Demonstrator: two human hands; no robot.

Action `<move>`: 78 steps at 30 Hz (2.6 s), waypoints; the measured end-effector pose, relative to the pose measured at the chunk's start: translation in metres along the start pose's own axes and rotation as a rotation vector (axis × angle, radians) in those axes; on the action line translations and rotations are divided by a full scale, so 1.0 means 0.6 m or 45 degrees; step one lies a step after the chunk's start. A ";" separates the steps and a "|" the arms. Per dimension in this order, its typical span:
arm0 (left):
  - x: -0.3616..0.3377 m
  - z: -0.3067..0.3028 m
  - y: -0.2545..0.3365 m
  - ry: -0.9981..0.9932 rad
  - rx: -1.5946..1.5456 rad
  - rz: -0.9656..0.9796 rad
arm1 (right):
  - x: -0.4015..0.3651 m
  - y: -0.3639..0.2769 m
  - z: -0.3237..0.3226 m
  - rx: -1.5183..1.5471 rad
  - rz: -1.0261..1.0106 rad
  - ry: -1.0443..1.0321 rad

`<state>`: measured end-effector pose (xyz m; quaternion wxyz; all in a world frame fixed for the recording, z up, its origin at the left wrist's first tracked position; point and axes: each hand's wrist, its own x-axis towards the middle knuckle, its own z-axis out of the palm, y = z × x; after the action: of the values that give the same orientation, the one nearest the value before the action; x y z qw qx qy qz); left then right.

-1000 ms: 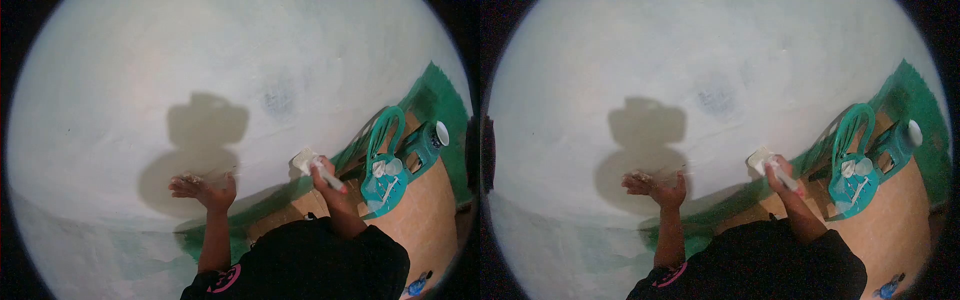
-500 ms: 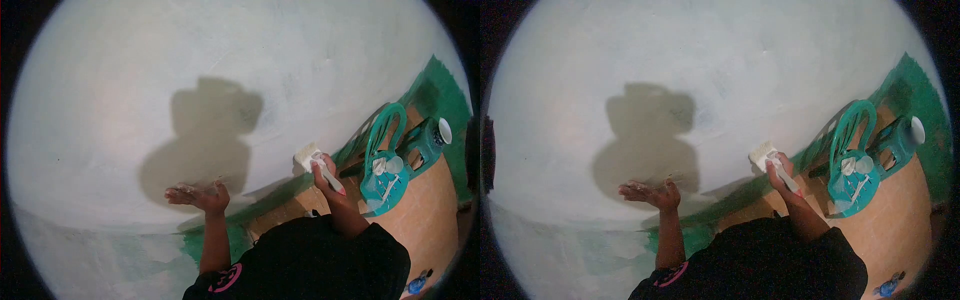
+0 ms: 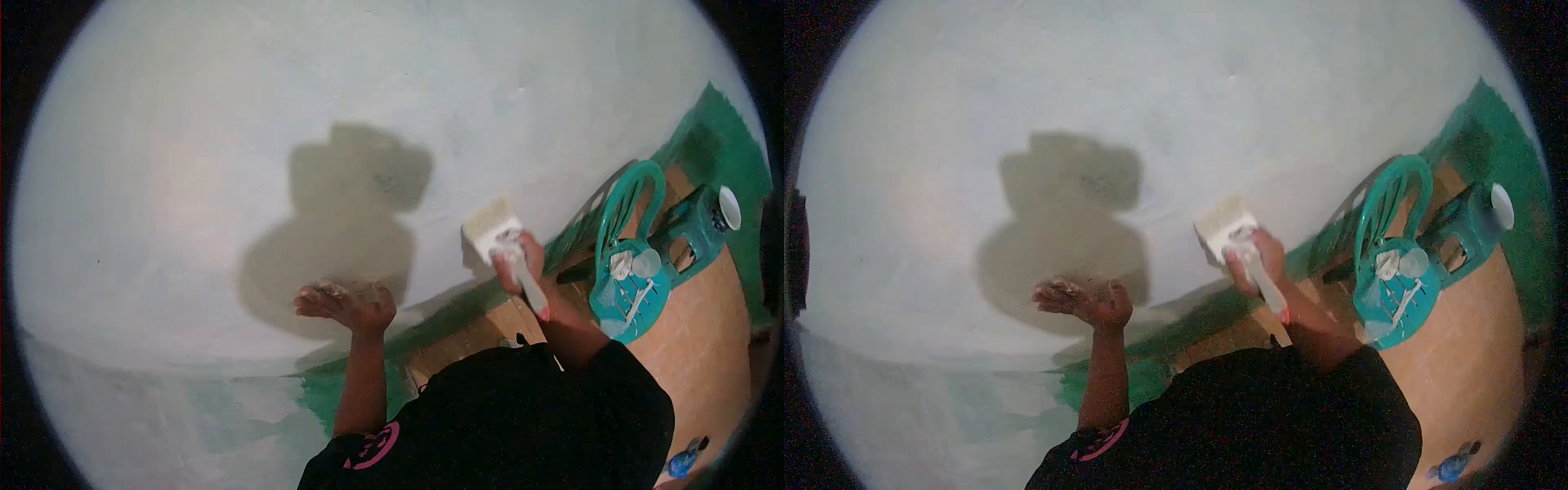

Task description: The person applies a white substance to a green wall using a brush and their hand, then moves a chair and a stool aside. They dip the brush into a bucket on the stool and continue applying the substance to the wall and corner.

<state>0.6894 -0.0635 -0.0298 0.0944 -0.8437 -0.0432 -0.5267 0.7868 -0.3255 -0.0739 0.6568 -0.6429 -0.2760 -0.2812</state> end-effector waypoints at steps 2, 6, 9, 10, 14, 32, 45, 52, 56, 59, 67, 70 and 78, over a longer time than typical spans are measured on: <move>-0.006 0.002 -0.003 -0.019 0.002 -0.017 | -0.059 0.010 0.013 0.029 0.094 -0.132; 0.003 0.001 0.006 0.006 -0.002 -0.006 | -0.079 -0.007 0.028 -0.085 0.247 -0.464; -0.002 0.002 0.005 -0.008 0.016 -0.031 | -0.008 -0.062 0.064 0.113 0.020 -0.322; -0.001 0.001 0.007 -0.008 0.014 -0.033 | 0.016 -0.078 0.077 0.270 -0.178 -0.106; 0.004 -0.002 0.015 -0.037 0.015 0.015 | 0.049 -0.080 0.105 0.295 -0.471 -0.095; -0.033 -0.088 -0.038 -1.139 -0.274 -0.019 | 0.019 -0.166 0.164 0.159 0.021 -0.091; -0.020 -0.139 -0.162 -0.658 -0.226 -0.118 | -0.078 -0.147 0.229 -0.072 0.326 -0.414; 0.072 -0.184 -0.229 -0.407 -0.038 -0.129 | 0.111 -0.320 0.287 0.043 -0.355 0.064; 0.047 -0.149 -0.246 -0.283 -0.040 -0.080 | 0.050 -0.234 0.310 -0.137 -0.564 -0.040; 0.034 -0.136 -0.257 -0.223 -0.076 -0.092 | -0.037 -0.184 0.309 -0.444 -0.431 -0.497; 0.028 -0.117 -0.257 0.121 -0.084 0.050 | 0.152 -0.248 0.217 -0.446 -0.758 -0.592; 0.029 -0.115 -0.256 0.185 -0.155 0.058 | 0.227 -0.298 0.202 -0.095 -0.487 -0.351; 0.025 -0.107 -0.265 0.203 -0.165 0.084 | 0.126 -0.287 0.245 -0.362 -0.896 -0.653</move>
<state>0.6122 0.0784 0.0291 0.0599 -0.8045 0.0265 -0.5904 0.7141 -0.1825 0.1026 0.3372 -0.6426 -0.5899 -0.3541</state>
